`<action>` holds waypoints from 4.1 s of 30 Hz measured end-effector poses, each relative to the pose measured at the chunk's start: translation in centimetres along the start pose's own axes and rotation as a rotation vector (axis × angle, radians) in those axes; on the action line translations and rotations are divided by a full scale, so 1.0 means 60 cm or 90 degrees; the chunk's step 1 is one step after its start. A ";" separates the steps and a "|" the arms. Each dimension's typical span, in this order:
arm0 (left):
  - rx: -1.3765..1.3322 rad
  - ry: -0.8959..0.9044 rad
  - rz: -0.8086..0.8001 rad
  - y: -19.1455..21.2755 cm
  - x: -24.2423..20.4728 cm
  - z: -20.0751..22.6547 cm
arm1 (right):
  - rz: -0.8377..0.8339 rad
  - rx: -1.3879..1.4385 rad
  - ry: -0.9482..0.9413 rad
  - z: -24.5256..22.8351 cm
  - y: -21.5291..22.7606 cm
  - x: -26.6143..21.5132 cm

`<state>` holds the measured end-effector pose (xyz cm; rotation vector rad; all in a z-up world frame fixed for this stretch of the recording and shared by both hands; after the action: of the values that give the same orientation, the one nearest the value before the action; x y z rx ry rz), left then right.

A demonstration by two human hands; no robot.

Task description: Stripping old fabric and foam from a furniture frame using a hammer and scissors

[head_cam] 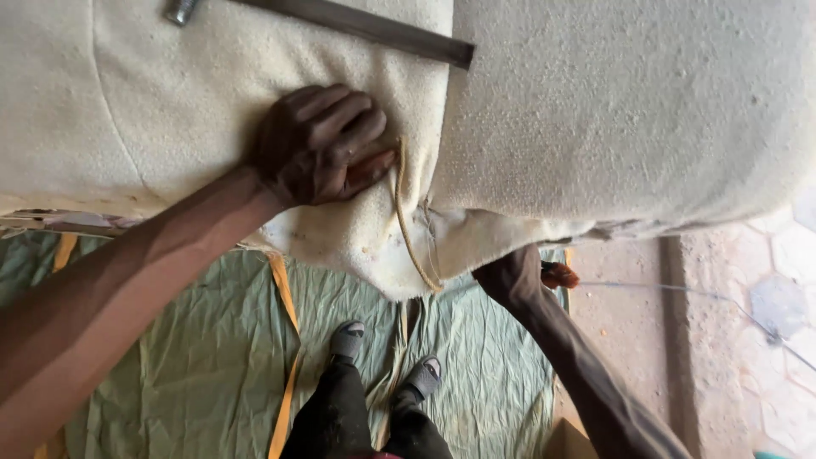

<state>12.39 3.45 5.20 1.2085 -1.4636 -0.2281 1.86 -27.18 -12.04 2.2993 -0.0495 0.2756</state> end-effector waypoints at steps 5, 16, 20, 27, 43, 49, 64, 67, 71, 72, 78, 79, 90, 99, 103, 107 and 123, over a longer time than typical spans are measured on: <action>-0.008 -0.015 0.055 0.003 0.010 -0.003 | -0.043 0.049 -0.039 -0.096 0.062 -0.016; -0.062 0.008 0.051 -0.004 0.006 -0.001 | -0.048 -0.191 0.219 -0.021 0.064 0.018; -0.061 -0.004 0.050 -0.007 0.006 0.000 | 0.064 -0.230 0.296 0.011 0.027 0.014; -0.049 -0.005 0.080 0.009 0.023 0.009 | -0.006 -0.173 0.042 -0.168 0.019 -0.029; -0.093 -0.008 0.136 0.014 0.019 -0.003 | -0.106 -0.166 0.243 -0.033 0.100 0.016; -0.094 0.003 0.136 0.024 0.029 0.003 | -0.105 -0.202 0.280 -0.034 0.104 0.019; -0.134 0.012 0.132 0.018 0.046 0.019 | -0.090 -0.222 0.332 0.093 0.015 0.012; -0.125 0.012 0.126 0.019 0.047 0.019 | -0.140 -0.198 0.246 0.043 0.029 0.030; -0.121 0.012 0.121 0.018 0.045 0.018 | -0.224 -0.177 0.073 -0.045 0.050 0.020; -0.120 0.009 0.124 0.015 0.050 0.017 | -0.220 -0.180 0.073 -0.066 0.057 0.014; -0.121 0.012 0.134 0.014 0.043 0.020 | -0.238 -0.160 -0.224 -0.219 0.032 -0.018; -0.115 0.011 0.131 0.013 0.041 0.019 | -0.203 -0.160 -0.354 -0.228 0.029 -0.027; -0.126 0.018 0.126 0.022 0.044 0.014 | -0.275 -0.222 -0.076 -0.139 0.123 0.043; -0.124 0.017 0.138 0.017 0.045 0.020 | -0.169 -0.210 0.037 -0.112 0.097 0.024; -0.120 -0.001 0.141 0.018 0.050 0.019 | -0.098 -0.210 0.082 -0.143 0.068 -0.002; -0.110 -0.006 0.139 0.015 0.047 0.017 | -0.043 -0.203 0.117 -0.184 0.024 -0.043; -0.122 0.016 0.159 0.030 0.036 0.013 | -0.016 -0.413 0.143 -0.154 0.101 -0.037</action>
<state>11.20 2.28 7.59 0.8628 -1.5185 -0.1768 -2.74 -24.61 -2.09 1.6160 0.0047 0.4323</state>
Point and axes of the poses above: each hand's wrist, its own x-axis towards the middle knuckle, its own y-axis out of the back of the hand, z = x × y, the point moved 1 cm from there along x, towards the middle knuckle, and after that the axes turned 4 degrees about -y, right-handed, at the moved point
